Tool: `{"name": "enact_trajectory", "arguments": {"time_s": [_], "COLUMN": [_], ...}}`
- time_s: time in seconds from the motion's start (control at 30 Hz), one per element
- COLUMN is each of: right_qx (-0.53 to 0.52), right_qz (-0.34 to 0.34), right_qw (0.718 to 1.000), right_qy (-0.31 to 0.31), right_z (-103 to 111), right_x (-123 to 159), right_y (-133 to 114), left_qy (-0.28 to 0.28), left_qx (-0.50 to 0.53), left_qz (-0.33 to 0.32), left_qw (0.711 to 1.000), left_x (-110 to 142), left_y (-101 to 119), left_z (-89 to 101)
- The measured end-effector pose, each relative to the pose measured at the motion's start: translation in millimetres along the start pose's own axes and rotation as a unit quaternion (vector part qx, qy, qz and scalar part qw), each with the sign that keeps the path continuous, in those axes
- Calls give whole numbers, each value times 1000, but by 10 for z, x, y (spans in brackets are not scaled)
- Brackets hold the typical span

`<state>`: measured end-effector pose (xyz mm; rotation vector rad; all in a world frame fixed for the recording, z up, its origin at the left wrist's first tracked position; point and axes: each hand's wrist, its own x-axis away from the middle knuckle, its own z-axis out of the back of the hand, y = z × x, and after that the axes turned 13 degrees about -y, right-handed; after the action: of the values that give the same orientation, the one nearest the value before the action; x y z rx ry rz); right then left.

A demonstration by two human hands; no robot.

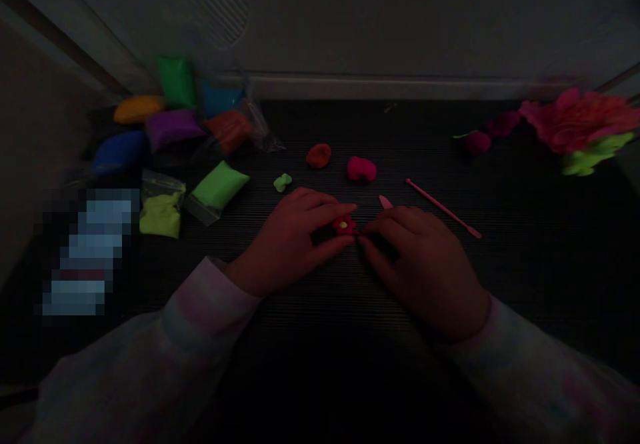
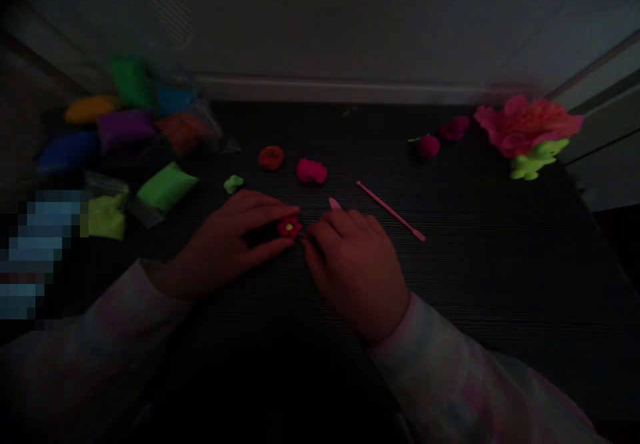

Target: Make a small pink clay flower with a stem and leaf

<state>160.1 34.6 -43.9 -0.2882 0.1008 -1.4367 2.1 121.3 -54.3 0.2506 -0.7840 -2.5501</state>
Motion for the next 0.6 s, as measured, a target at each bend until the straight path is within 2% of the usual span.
{"name": "enact_trajectory", "arguments": {"time_s": [0.17,0.6], "right_qx": [-8,-16], "right_qz": [2,-1], "right_qw": [1000,1000], "right_qy": [-2,-4], "right_z": [0,22], "right_x": [-1,-6], "right_y": [-1,-5], "left_qy": [-22,1], "left_qx": [5,6], "left_qz": [1,-11], "left_qw": [1000,1000], "left_x": [6,13], "left_y": [6,-8], "left_z": [7,-2]}}
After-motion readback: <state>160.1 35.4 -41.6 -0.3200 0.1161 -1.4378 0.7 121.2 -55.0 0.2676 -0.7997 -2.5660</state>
